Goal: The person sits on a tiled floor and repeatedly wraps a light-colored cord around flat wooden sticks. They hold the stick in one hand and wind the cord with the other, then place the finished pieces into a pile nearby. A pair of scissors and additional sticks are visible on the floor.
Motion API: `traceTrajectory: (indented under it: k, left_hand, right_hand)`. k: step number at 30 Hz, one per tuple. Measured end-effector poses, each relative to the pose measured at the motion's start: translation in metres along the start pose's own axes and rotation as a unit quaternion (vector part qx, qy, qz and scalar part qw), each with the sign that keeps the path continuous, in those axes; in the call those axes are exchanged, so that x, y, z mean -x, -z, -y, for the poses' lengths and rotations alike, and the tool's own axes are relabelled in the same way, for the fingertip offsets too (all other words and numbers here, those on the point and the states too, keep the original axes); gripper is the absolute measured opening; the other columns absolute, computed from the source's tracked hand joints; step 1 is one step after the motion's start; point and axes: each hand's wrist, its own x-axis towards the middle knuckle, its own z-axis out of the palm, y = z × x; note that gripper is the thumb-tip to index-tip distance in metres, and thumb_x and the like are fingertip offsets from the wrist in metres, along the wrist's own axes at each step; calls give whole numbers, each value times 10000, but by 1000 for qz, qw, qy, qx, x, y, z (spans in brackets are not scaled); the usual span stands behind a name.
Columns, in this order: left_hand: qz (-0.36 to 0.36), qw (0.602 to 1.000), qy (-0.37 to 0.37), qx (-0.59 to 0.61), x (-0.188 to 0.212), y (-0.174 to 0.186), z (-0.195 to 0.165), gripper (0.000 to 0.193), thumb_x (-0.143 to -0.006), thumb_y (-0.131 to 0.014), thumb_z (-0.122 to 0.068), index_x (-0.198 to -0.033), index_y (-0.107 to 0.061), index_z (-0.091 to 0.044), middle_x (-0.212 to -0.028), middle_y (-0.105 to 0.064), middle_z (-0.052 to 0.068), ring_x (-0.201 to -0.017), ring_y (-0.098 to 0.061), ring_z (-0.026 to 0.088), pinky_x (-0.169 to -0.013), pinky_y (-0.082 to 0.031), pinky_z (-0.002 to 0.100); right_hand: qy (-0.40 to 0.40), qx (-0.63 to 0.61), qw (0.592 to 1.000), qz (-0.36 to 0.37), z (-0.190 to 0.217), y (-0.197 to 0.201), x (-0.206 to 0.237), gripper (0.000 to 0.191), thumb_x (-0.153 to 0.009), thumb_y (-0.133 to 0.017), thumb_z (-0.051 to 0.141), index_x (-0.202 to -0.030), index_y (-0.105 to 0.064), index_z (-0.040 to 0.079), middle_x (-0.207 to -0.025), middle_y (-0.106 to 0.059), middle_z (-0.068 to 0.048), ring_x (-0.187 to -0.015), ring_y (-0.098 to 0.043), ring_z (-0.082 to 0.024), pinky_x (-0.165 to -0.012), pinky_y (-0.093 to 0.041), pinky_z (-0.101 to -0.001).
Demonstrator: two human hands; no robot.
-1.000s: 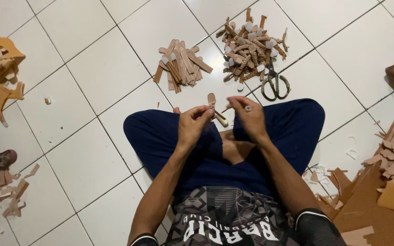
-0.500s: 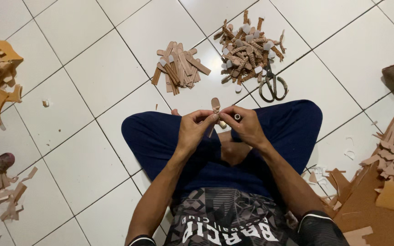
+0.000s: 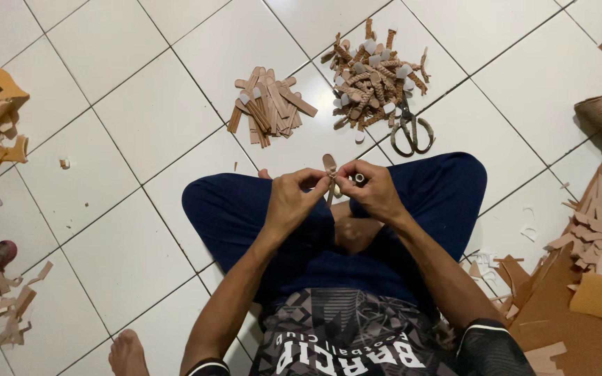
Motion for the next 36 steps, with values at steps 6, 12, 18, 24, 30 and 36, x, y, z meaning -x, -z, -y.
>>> traceTrajectory:
  k: [6, 12, 18, 24, 30, 36]
  left_hand:
    - [107, 975, 110, 160, -12, 1, 27, 298, -956, -705, -243, -1049, -752, 36, -903, -782, 64, -842, -736, 110, -791, -573, 234]
    - [95, 921, 143, 349, -9, -17, 47, 278, -973, -748, -171, -1099, -744, 76, -884, -727, 59, -762, -581, 91, -694, -449, 212]
    - [70, 926, 121, 350, -9, -14, 37, 320, -904, -757, -147, -1184, -678, -15, -968, -776, 106, -889, -726, 135, -825, -560, 231]
    - [79, 952, 115, 271, -7, -8, 36, 311, -900, -766, -147, -1132, -736, 57, -1017, -778, 108, -937, -729, 135, -888, -564, 249]
    - [25, 939, 91, 330, -9, -21, 54, 270, -933, -743, -113, -1136, -724, 65, -1007, -767, 102, -938, -718, 141, -904, -554, 263]
    - [19, 923, 113, 368, -7, -21, 58, 286, -931, -748, -100, -1149, -721, 82, -1041, -768, 116, -967, -712, 151, -911, -546, 265]
  right_hand:
    - [301, 294, 903, -86, -2, -2, 4, 151, -917, -759, 165, -954, -694, 34, -861, -677, -29, -790, -616, -133, -677, -517, -282]
    - [55, 20, 994, -97, -10, -12, 7, 171, -955, -720, 177, -998, -743, 13, -811, -722, 12, -645, -583, -29, -564, -470, -232]
    - [-12, -26, 995, -90, -12, -15, 9, 182, -964, -720, 191, -993, -759, 15, -774, -697, 23, -609, -503, -24, -531, -401, -217]
    - [17, -24, 998, -49, 1, -8, 2, 229, -950, -738, 217, -1062, -737, 18, -847, -714, 32, -697, -572, -9, -608, -477, -191]
    - [-30, -22, 996, -77, 13, -15, 4, 239, -944, -729, 194, -1119, -776, 39, -887, -748, 0, -648, -499, -49, -557, -411, -216]
    - [-31, 10, 999, -39, 11, -11, 4, 202, -912, -753, 180, -1045, -768, 29, -860, -772, -11, -712, -649, -38, -619, -520, -194]
